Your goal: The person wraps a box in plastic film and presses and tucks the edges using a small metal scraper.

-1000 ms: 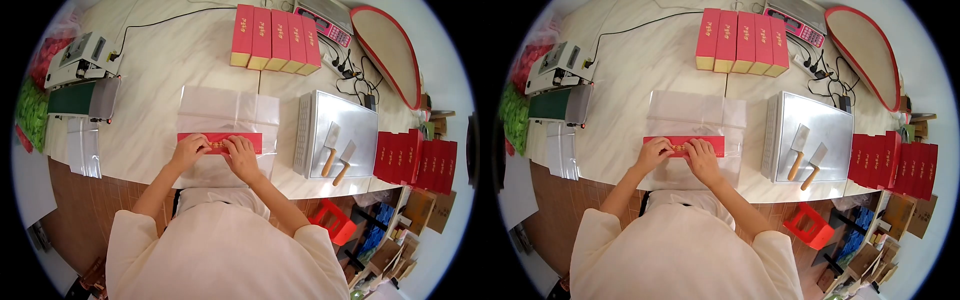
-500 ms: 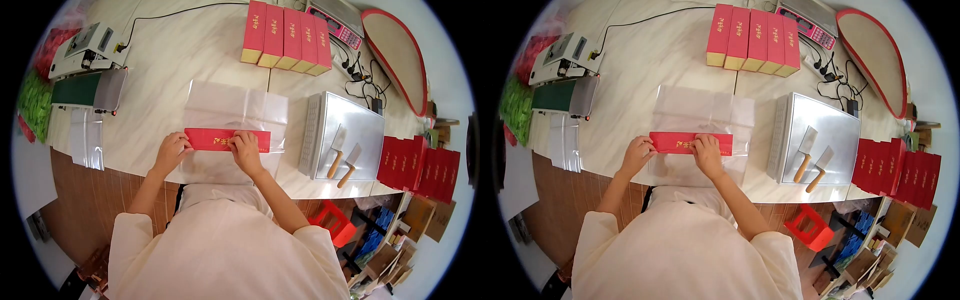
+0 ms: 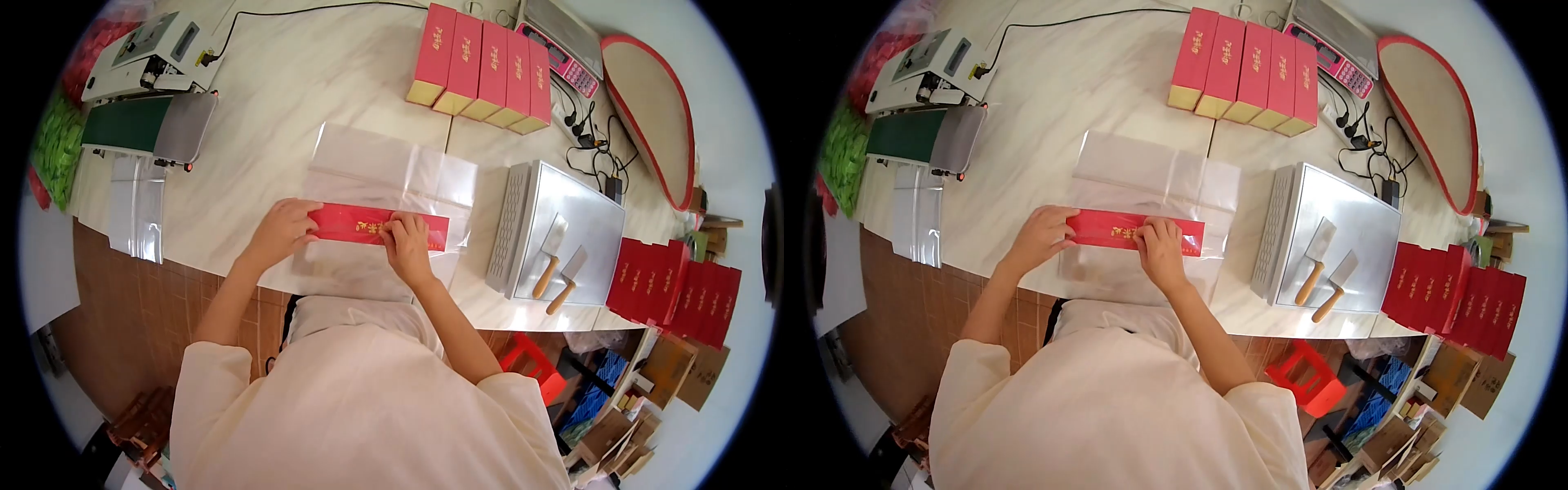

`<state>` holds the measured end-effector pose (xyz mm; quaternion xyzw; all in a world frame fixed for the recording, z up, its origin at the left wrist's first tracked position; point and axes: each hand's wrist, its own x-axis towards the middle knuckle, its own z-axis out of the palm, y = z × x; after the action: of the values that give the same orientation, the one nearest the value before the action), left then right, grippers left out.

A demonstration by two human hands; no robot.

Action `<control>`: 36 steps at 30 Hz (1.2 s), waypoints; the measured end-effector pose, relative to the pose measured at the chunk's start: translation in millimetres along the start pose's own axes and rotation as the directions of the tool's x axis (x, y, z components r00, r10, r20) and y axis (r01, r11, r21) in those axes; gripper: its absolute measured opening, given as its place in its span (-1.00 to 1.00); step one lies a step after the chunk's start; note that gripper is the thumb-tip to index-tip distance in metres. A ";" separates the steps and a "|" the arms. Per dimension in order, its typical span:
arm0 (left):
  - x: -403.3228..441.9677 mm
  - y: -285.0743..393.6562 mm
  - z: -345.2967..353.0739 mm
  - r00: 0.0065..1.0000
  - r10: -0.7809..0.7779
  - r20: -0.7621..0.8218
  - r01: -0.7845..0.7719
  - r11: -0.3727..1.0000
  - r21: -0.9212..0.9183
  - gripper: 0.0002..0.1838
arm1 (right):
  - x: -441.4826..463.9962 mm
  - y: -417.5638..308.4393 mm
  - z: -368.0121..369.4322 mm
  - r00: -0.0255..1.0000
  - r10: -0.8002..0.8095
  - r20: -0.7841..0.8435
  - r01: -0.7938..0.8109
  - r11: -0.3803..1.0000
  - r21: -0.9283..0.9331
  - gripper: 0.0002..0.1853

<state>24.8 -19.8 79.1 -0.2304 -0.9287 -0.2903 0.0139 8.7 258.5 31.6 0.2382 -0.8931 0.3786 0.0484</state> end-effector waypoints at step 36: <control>-4.5 6.3 38.9 0.910 -0.389 -0.142 0.327 0.886 -0.327 -0.84 | -10.0 57.0 -74.3 0.977 0.108 0.183 -0.146 0.967 0.207 -0.82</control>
<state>35.8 4.1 49.4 -0.0228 -0.8947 -0.4457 0.0203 -15.8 348.5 44.3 0.2157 -0.8601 0.4554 -0.0789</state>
